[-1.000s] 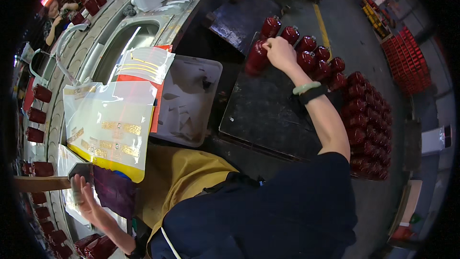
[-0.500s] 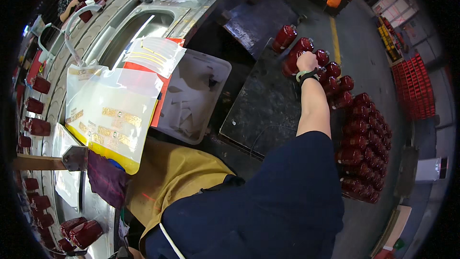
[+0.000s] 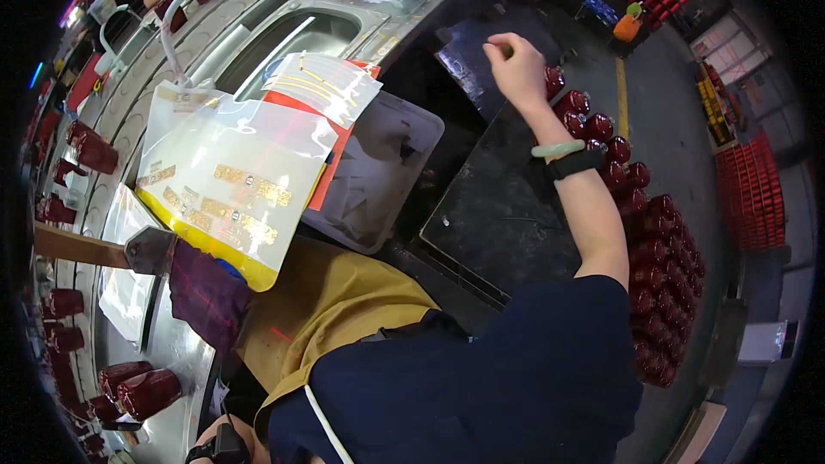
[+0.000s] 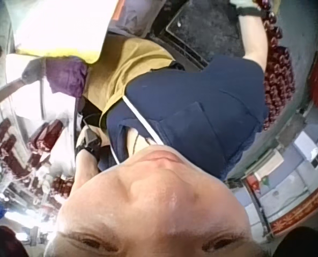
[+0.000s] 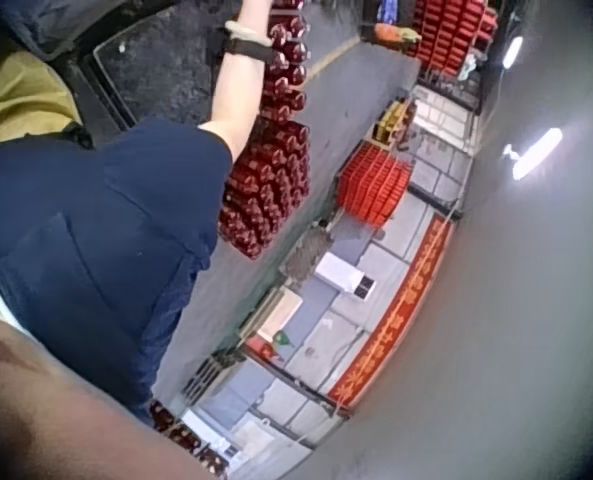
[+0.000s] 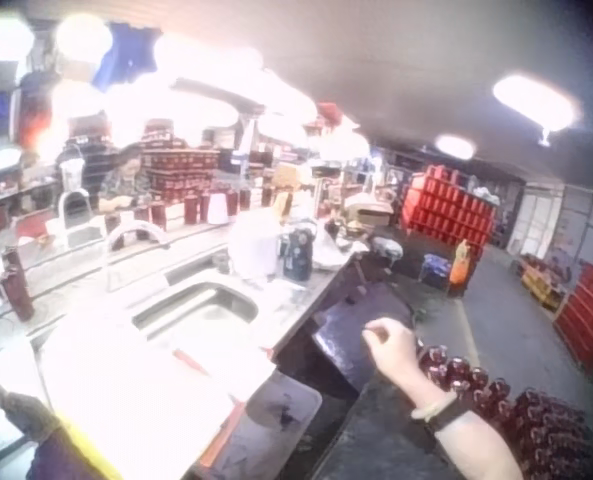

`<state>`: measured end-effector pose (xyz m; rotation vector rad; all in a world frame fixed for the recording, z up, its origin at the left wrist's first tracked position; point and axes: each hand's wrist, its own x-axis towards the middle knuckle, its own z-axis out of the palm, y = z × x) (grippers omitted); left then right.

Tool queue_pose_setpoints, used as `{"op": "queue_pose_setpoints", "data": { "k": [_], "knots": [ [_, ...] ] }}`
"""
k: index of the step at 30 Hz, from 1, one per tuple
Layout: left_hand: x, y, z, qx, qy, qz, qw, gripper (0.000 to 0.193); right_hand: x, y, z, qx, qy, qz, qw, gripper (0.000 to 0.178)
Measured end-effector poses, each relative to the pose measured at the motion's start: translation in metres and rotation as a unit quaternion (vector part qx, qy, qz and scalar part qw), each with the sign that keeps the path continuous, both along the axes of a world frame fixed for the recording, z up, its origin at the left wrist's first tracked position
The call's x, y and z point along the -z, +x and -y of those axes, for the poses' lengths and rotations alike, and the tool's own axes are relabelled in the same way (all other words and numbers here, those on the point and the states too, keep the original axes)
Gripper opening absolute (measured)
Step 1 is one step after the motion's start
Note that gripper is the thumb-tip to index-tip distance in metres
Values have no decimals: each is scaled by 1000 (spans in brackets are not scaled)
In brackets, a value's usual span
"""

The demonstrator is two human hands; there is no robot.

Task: Applying labels and decorative seals to red liquor bottles on a production line in a factory.

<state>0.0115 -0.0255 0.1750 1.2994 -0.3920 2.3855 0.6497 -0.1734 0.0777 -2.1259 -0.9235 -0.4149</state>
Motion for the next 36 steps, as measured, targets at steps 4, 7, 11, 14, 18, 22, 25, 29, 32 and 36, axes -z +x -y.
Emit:
{"op": "queue_pose_setpoints", "data": {
  "k": [4,7,11,14,18,22,25,29,32,36],
  "knots": [
    [16,-18,-13,3,7,31,999,52,-49,-126,-67,-201,62,-42,977,20],
    [22,-51,-2,-39,20,43,998,51,-84,-231,-102,-379,74,-74,919,17],
    [18,-115,27,-145,43,26,988,51,-81,-311,-128,-534,87,-86,837,16],
    [-11,-154,83,-262,84,-11,961,51,-75,-349,-137,-572,71,-119,808,16],
    [67,-140,20,-611,-370,-134,687,77,-42,-380,-160,-605,64,-165,777,12],
    [155,-148,-4,-482,-573,-196,632,125,-25,-405,-177,-624,41,-214,751,10],
    [194,-138,-28,-464,-562,-119,674,115,-18,-407,-182,-612,30,-247,750,9],
    [215,-151,-49,-550,-565,-110,605,95,-16,-410,-189,-609,16,-265,747,6],
    [204,-145,-38,-400,-610,-92,677,93,-6,-411,-192,-622,-8,-246,744,7],
    [176,-80,-26,-116,-600,-145,778,67,10,-420,-194,-654,-128,-310,678,41]
  ]
}}
